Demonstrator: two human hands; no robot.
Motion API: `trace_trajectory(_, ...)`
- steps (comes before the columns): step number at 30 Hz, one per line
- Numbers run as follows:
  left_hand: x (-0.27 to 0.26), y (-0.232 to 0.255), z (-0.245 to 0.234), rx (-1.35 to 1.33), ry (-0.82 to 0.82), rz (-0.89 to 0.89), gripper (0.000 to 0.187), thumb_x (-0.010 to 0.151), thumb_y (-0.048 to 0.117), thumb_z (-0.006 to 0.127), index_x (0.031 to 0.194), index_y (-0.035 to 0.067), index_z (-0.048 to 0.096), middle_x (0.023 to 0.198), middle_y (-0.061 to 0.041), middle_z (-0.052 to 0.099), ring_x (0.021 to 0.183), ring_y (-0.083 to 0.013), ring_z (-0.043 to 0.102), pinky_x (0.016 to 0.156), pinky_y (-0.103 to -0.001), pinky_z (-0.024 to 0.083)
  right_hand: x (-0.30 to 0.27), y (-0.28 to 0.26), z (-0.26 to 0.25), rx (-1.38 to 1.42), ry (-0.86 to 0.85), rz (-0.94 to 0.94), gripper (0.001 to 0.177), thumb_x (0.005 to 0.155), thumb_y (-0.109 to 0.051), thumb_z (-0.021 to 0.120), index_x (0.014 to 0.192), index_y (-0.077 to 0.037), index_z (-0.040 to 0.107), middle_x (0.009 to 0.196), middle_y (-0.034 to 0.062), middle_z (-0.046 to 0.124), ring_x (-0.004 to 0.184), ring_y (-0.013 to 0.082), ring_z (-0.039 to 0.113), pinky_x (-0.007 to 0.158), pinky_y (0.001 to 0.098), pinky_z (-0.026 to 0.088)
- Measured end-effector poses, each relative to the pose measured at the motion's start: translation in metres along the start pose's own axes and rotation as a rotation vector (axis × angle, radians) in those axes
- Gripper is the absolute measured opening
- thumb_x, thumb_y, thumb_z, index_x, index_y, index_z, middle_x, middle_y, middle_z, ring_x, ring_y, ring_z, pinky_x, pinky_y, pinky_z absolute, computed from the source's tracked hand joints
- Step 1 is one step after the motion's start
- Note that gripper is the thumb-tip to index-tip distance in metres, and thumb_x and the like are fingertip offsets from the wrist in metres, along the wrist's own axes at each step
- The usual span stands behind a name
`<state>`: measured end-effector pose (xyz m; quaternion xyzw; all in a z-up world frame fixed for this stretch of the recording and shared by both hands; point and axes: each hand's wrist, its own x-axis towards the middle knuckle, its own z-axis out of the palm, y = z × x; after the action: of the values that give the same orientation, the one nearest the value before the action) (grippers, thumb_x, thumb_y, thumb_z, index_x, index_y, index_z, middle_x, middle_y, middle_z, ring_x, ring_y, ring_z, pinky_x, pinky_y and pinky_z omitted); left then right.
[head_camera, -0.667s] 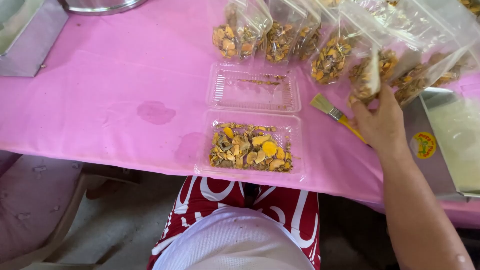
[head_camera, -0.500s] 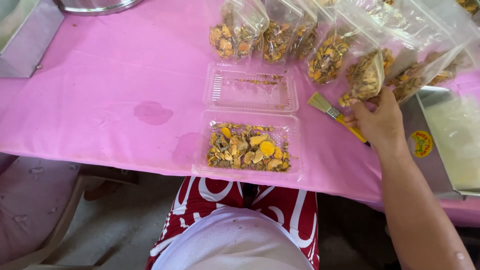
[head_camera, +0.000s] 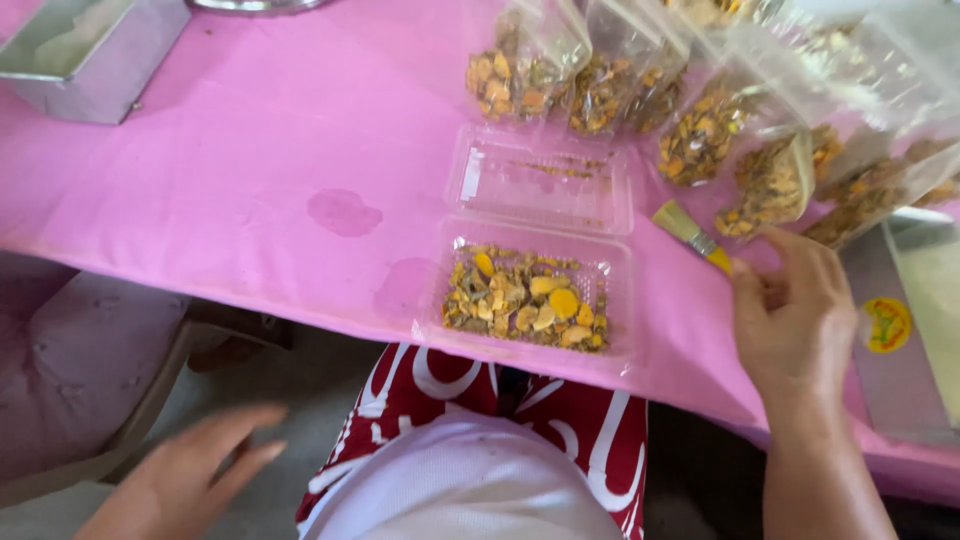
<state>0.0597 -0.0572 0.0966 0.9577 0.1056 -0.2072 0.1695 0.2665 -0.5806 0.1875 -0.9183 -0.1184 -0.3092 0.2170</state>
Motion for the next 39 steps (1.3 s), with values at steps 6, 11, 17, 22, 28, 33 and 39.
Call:
trace_trajectory(6, 0.007, 0.173, -0.084, 0.084, 0.707, 1.038, 0.039, 0.091, 0.031, 0.071, 0.118, 0.004, 0.066, 0.11, -0.014, 0.064, 0.099, -0.0312, 0.065, 0.088, -0.045, 0.055, 0.041, -0.049, 0.028, 0.311, -0.395, 0.181, 0.043, 0.102, -0.021, 0.059, 0.143, -0.006, 0.059, 0.131, 0.0163, 0.063, 0.11, 0.0299, 0.065, 0.09, 0.0432, 0.056)
trace_trajectory(11, 0.038, 0.229, -0.082, 0.271, 0.536, 1.232, 0.054, 0.084, 0.039, 0.079, 0.123, 0.006, 0.06, 0.116, -0.012, 0.055, 0.107, -0.0324, 0.058, 0.097, -0.046, 0.048, 0.079, -0.061, 0.05, 0.486, -0.732, 0.554, 0.049, 0.102, -0.026, 0.056, 0.15, -0.016, 0.054, 0.122, 0.0111, 0.065, 0.091, 0.0227, 0.067, 0.08, 0.0363, 0.061)
trace_trajectory(17, 0.058, 0.228, -0.057, 0.559, 0.522, 1.229, 0.046, 0.086, 0.008, 0.063, 0.132, 0.007, 0.058, 0.103, -0.008, 0.065, 0.099, -0.0278, 0.058, 0.086, -0.042, 0.049, 0.046, -0.049, 0.048, 0.47, -0.595, 0.604, 0.036, 0.092, -0.007, 0.067, 0.128, -0.009, 0.073, 0.107, 0.0085, 0.077, 0.078, 0.0174, 0.072, 0.081, 0.0289, 0.056)
trace_trajectory(22, 0.06, 0.241, -0.054, 0.496, 0.486, 1.3, 0.039, 0.092, 0.01, 0.06, 0.13, 0.005, 0.058, 0.102, -0.007, 0.065, 0.096, -0.0257, 0.059, 0.079, -0.039, 0.051, 0.032, -0.033, 0.038, 0.41, -0.516, 0.557, 0.029, 0.095, -0.011, 0.066, 0.124, -0.009, 0.072, 0.134, 0.0046, 0.066, 0.083, 0.0198, 0.077, 0.085, 0.0265, 0.055)
trace_trajectory(28, 0.081, 0.272, -0.078, 0.354, 0.349, 1.284, 0.037, 0.086, -0.002, 0.059, 0.123, 0.002, 0.059, 0.115, -0.015, 0.059, 0.097, -0.0331, 0.059, 0.079, -0.047, 0.051, 0.019, -0.006, 0.02, 0.09, -0.408, 0.257, 0.044, 0.097, -0.018, 0.062, 0.14, -0.013, 0.066, 0.129, 0.0151, 0.069, 0.106, 0.0309, 0.067, 0.094, 0.0446, 0.049)
trace_trajectory(33, 0.1, 0.286, -0.085, 0.31, 0.241, 1.256, 0.065, 0.075, -0.006, 0.07, 0.138, 0.003, 0.056, 0.136, -0.025, 0.054, 0.117, -0.0379, 0.055, 0.096, -0.052, 0.048, -0.014, -0.015, -0.007, 0.118, -0.332, 0.083, 0.036, 0.099, -0.014, 0.064, 0.132, -0.003, 0.069, 0.122, 0.016, 0.07, 0.089, 0.0249, 0.068, 0.084, 0.0383, 0.054)
trace_trajectory(39, 0.08, 0.273, -0.136, -0.061, 0.139, 0.865, 0.046, 0.093, 0.015, 0.045, 0.136, 0.005, 0.057, 0.124, -0.02, 0.063, 0.101, -0.0284, 0.065, 0.085, -0.041, 0.06, -0.031, -0.051, -0.022, 0.08, -0.322, -0.244, 0.025, 0.095, -0.013, 0.069, 0.118, -0.004, 0.073, 0.119, 0.0085, 0.073, 0.109, 0.026, 0.067, 0.101, 0.041, 0.051)
